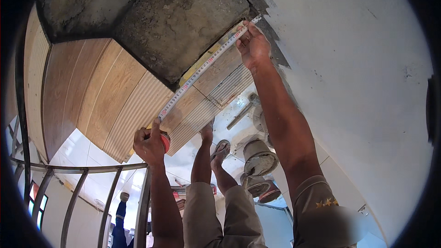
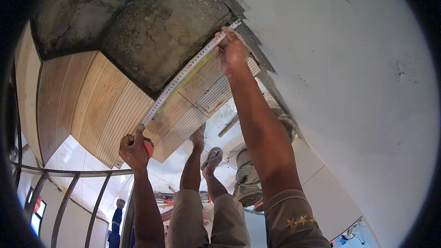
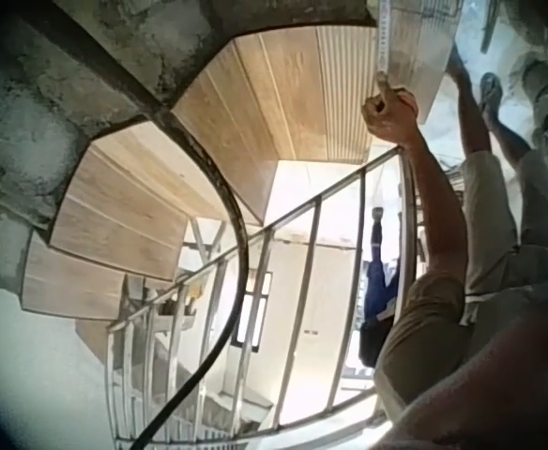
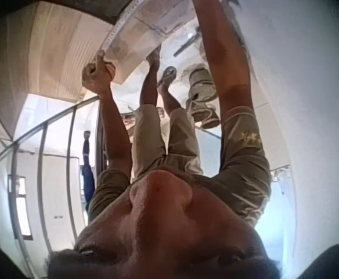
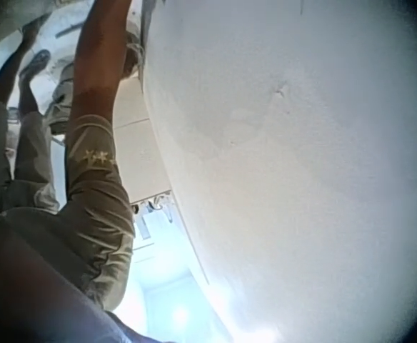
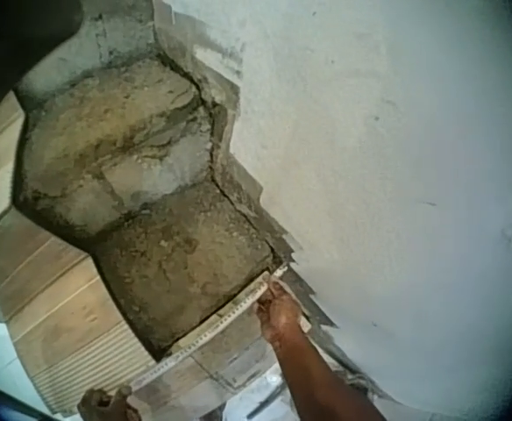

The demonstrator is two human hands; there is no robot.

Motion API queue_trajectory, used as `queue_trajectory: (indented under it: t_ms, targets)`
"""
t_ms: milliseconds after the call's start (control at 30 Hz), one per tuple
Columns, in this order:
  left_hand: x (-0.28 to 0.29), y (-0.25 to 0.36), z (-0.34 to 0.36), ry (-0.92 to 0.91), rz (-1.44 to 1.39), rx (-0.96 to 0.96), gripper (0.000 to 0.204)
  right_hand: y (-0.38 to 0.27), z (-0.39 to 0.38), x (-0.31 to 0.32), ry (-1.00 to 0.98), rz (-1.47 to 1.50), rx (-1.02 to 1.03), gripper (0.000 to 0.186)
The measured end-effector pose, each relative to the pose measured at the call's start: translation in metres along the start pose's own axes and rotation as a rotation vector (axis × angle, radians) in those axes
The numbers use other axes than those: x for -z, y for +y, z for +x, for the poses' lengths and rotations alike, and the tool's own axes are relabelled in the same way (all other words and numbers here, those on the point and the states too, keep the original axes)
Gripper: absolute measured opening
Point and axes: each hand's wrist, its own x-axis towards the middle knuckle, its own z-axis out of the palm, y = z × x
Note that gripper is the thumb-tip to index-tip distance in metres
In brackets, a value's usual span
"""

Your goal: Measuring, cutting, and applying mortar to tiles for tiling stairs.

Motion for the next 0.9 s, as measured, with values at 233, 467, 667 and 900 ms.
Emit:
queue_trajectory:
  t_ms: [233,467,667,900]
  targets:
    - [0.001,0.002,-0.001,-0.022,0.065,-0.028,0.046,0.001,0.003,0.003,0.009,-0.003,0.019,0.026]
    - [0.000,0.007,-0.001,-0.032,0.077,0.072,0.047,-0.001,0.002,0.002,0.010,-0.015,-0.005,0.025]
    - [0.001,-0.004,0.000,-0.009,0.133,-0.041,0.047,0.000,0.003,0.006,-0.028,-0.027,-0.007,0.024]
    - [-0.004,0.003,-0.004,0.076,0.118,-0.019,0.048,0.007,0.011,0.010,-0.088,-0.017,-0.004,0.024]
